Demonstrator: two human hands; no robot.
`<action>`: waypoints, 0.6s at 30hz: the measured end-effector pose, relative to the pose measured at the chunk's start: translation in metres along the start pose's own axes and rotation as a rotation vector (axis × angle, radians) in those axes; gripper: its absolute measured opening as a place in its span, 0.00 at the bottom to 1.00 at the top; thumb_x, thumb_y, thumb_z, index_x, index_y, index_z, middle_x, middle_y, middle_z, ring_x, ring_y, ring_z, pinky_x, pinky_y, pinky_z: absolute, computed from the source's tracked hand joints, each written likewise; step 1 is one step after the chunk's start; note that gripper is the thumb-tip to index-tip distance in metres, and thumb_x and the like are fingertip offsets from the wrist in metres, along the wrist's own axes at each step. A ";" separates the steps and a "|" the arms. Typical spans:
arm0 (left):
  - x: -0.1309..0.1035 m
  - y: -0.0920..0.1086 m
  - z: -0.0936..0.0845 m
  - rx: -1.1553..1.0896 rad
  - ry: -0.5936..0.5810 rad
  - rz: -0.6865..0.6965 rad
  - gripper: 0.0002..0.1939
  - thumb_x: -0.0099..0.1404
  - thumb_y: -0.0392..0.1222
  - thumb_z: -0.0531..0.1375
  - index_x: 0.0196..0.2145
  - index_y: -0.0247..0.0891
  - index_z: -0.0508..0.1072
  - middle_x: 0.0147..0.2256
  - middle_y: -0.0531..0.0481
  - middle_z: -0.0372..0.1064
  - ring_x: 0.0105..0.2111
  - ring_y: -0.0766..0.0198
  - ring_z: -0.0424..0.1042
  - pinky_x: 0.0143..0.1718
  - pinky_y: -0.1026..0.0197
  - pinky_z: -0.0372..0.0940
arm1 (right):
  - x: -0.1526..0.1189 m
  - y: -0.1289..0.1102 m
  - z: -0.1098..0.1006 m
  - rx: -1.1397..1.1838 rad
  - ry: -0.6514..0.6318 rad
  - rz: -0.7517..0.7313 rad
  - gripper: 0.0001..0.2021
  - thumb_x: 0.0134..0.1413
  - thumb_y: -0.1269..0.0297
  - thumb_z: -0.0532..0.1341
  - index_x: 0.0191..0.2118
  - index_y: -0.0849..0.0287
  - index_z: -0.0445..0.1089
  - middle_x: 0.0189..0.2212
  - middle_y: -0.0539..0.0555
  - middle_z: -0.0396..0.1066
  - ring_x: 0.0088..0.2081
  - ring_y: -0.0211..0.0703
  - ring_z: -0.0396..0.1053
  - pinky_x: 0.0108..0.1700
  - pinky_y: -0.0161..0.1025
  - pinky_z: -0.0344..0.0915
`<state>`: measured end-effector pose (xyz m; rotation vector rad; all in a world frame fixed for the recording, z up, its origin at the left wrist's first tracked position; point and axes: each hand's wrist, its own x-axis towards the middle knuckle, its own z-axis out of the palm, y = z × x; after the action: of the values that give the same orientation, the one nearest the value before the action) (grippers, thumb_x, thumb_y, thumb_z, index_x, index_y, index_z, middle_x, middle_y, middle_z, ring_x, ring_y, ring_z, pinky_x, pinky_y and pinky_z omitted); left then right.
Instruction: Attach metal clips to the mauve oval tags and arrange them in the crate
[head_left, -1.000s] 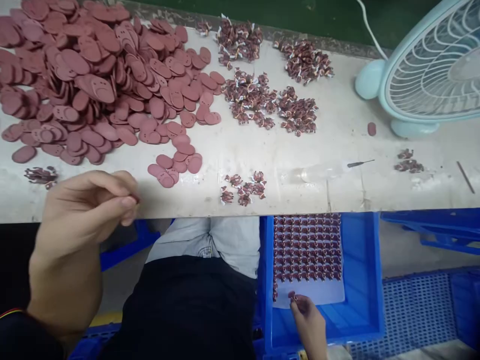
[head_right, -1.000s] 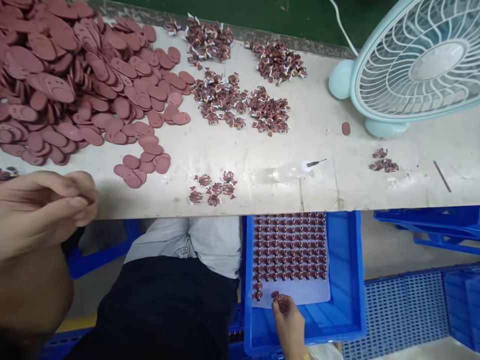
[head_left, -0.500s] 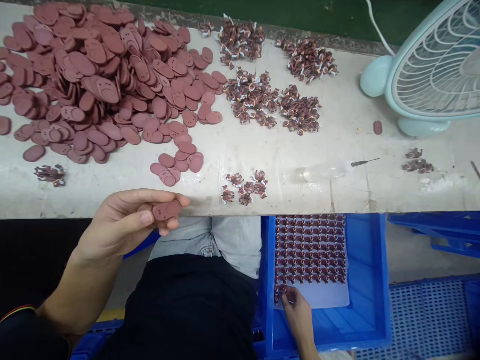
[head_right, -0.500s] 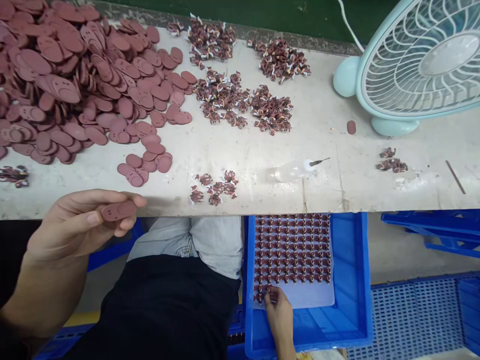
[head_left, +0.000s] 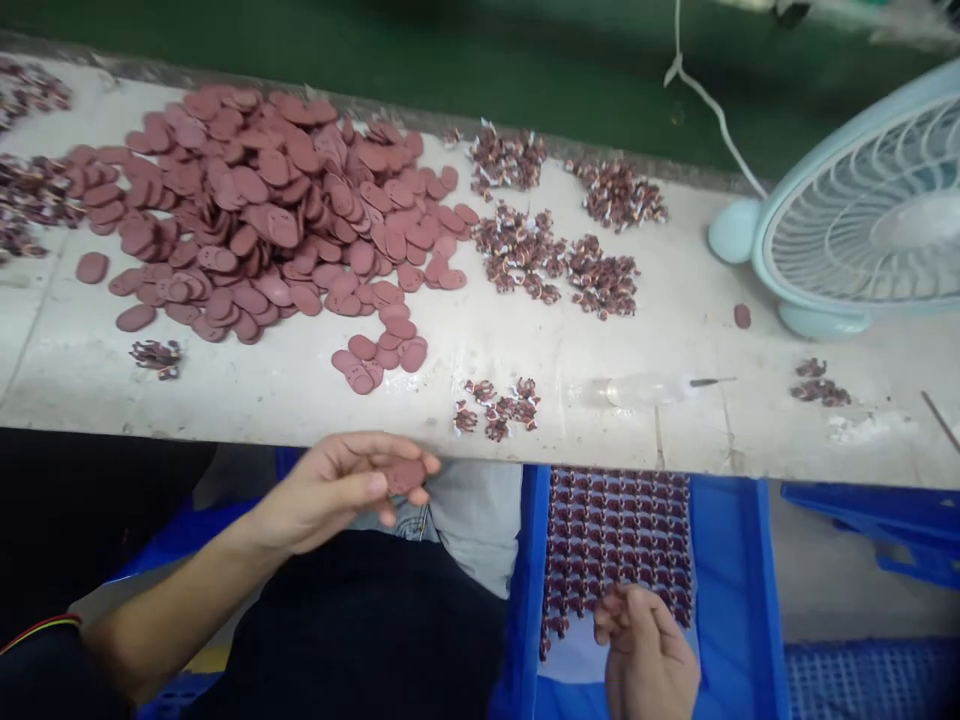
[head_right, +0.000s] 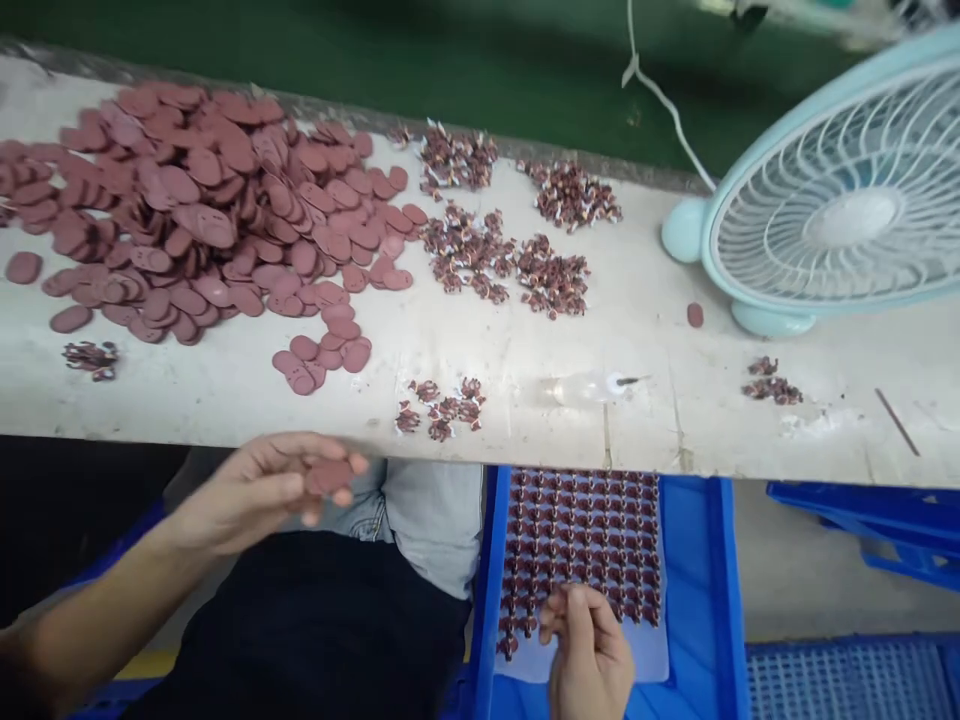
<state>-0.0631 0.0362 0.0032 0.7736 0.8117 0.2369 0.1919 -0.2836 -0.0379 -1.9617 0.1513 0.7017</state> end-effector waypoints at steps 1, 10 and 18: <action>0.003 -0.007 0.009 -0.066 -0.066 -0.020 0.22 0.60 0.54 0.79 0.48 0.40 0.87 0.52 0.39 0.87 0.42 0.52 0.88 0.30 0.65 0.77 | -0.002 -0.020 0.018 0.139 -0.075 0.005 0.21 0.48 0.35 0.71 0.30 0.47 0.74 0.21 0.45 0.70 0.21 0.39 0.66 0.19 0.34 0.63; 0.016 -0.034 0.056 -0.363 -0.224 -0.112 0.20 0.58 0.47 0.82 0.45 0.39 0.89 0.50 0.41 0.87 0.42 0.57 0.88 0.33 0.68 0.79 | 0.105 -0.143 0.148 1.722 -1.292 0.685 0.15 0.55 0.55 0.64 0.36 0.46 0.54 0.32 0.38 0.56 0.25 0.26 0.64 0.24 0.28 0.70; 0.023 -0.035 0.056 -0.486 -0.174 -0.090 0.24 0.52 0.50 0.85 0.44 0.40 0.90 0.47 0.42 0.88 0.42 0.56 0.89 0.30 0.70 0.78 | 0.054 -0.149 0.143 1.258 -0.861 0.267 0.15 0.63 0.48 0.61 0.51 0.47 0.68 0.25 0.39 0.49 0.18 0.37 0.46 0.17 0.37 0.41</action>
<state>-0.0102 -0.0074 -0.0094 0.2941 0.5884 0.2690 0.2361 -0.0784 0.0028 -0.3737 0.2400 1.1716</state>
